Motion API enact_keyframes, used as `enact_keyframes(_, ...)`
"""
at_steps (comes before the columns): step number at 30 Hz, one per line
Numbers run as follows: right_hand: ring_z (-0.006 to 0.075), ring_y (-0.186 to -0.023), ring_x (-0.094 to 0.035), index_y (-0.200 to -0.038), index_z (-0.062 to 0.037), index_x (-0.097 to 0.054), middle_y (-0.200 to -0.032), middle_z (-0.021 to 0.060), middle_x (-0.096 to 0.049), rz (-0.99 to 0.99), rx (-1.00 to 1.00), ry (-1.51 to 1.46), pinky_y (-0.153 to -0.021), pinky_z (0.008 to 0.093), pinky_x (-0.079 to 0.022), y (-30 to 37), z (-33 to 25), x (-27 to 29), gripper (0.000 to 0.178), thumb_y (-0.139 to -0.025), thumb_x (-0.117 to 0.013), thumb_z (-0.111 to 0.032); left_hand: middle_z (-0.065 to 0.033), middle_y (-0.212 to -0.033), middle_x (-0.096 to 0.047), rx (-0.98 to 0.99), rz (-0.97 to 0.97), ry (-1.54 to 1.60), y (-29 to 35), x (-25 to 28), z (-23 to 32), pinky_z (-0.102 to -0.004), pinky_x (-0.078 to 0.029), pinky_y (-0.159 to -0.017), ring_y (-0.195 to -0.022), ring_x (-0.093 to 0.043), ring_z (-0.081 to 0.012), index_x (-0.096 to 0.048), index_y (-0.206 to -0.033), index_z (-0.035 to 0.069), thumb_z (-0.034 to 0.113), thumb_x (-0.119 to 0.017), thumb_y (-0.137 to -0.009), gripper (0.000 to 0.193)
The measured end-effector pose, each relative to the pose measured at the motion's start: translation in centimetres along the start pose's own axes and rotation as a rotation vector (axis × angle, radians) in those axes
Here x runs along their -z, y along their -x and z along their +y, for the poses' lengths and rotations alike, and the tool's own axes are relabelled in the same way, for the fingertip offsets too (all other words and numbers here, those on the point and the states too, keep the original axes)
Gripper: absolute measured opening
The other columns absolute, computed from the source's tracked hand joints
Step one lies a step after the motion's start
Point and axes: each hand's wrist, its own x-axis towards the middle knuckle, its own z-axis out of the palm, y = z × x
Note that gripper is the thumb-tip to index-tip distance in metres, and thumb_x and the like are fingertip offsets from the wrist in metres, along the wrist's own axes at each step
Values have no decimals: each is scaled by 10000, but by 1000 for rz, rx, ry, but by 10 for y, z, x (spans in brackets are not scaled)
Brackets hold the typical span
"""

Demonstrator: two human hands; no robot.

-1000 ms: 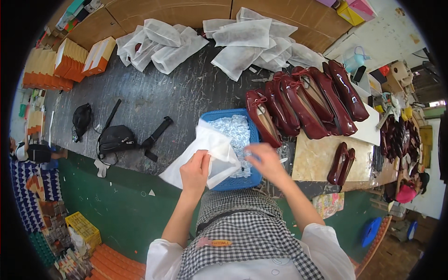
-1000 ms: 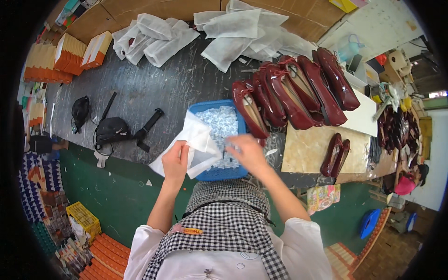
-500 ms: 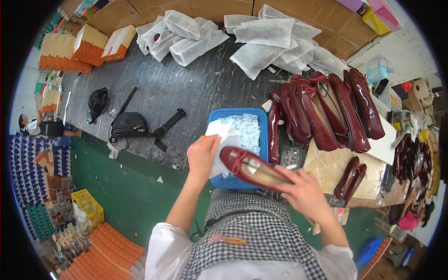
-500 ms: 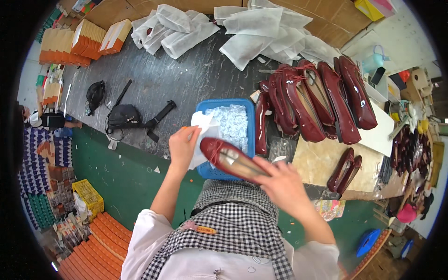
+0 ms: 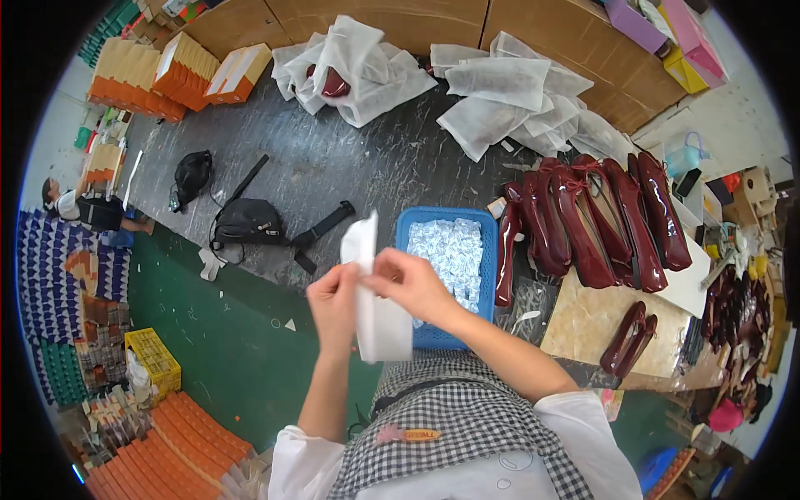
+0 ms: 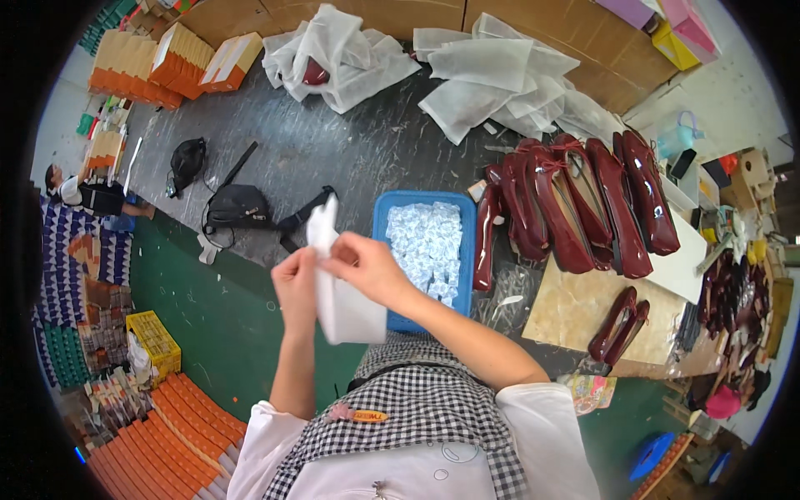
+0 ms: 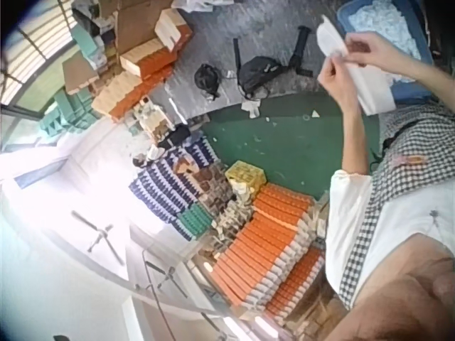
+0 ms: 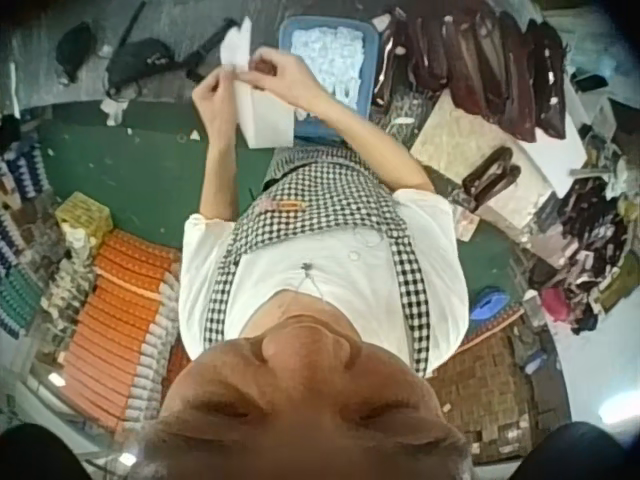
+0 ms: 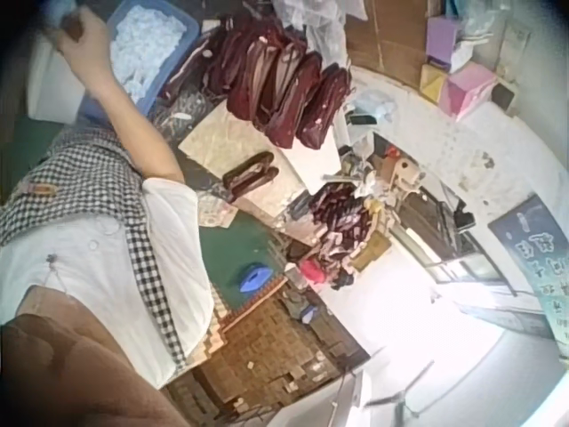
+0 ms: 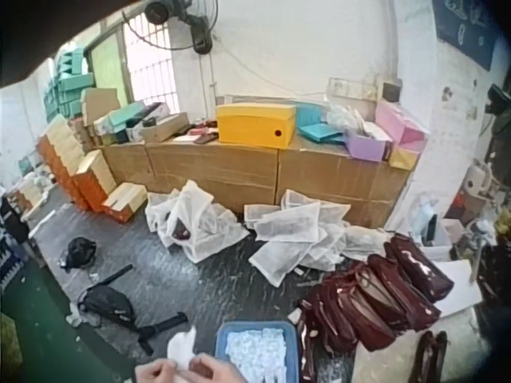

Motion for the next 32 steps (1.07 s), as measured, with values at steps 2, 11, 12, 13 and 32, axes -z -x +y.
enact_keyframes(2, 109, -723, -612, -898, 7, -591, -792, 59, -652, 60, -21, -63, -664, 260, -499, 13, 5, 10, 175, -902, -631, -163, 37, -713, -596, -27, -104, 43, 3, -6, -19, -190, -357, -527, -628, -475, -16, -695, -897, -45, 112, -624, -910, 173)
enact_keyframes(11, 105, -743, -619, -962, 20, -635, -796, 53, -659, 338, -66, -97, -677, 255, -499, 62, 31, 55, 157, -929, -573, -121, 26, -713, -618, 129, -149, 250, 6, -49, -28, -198, -406, -539, -614, -504, -25, -675, -878, -44, 165, -611, -929, 224)
enact_keyframes(12, 114, -732, -630, -945, 10, -636, -790, 69, -668, 428, -50, 111, -661, 261, -496, 70, 29, 68, 144, -920, -580, -121, 23, -714, -621, 148, -110, 325, 1, -49, -33, -201, -410, -541, -616, -507, -26, -672, -876, -41, 172, -601, -935, 232)
enact_keyframes(13, 172, -737, -647, -928, -1, -638, -799, 107, -669, 494, -70, 256, -670, 294, -499, 81, 34, 81, 129, -891, -604, -121, 30, -733, -618, 140, -57, 391, -3, -54, -28, -199, -398, -542, -623, -501, -21, -659, -854, -30, 183, -564, -956, 255)
enact_keyframes(32, 310, -1162, -533, -928, -47, -632, -1224, 132, -530, 367, 56, 756, -1004, 394, -407, 173, -32, 218, 278, -704, -765, -146, -136, -846, -692, -414, -270, -523, -5, -92, -22, -301, -485, -671, -744, -661, -239, -678, -896, -14, 121, -696, -826, 153)
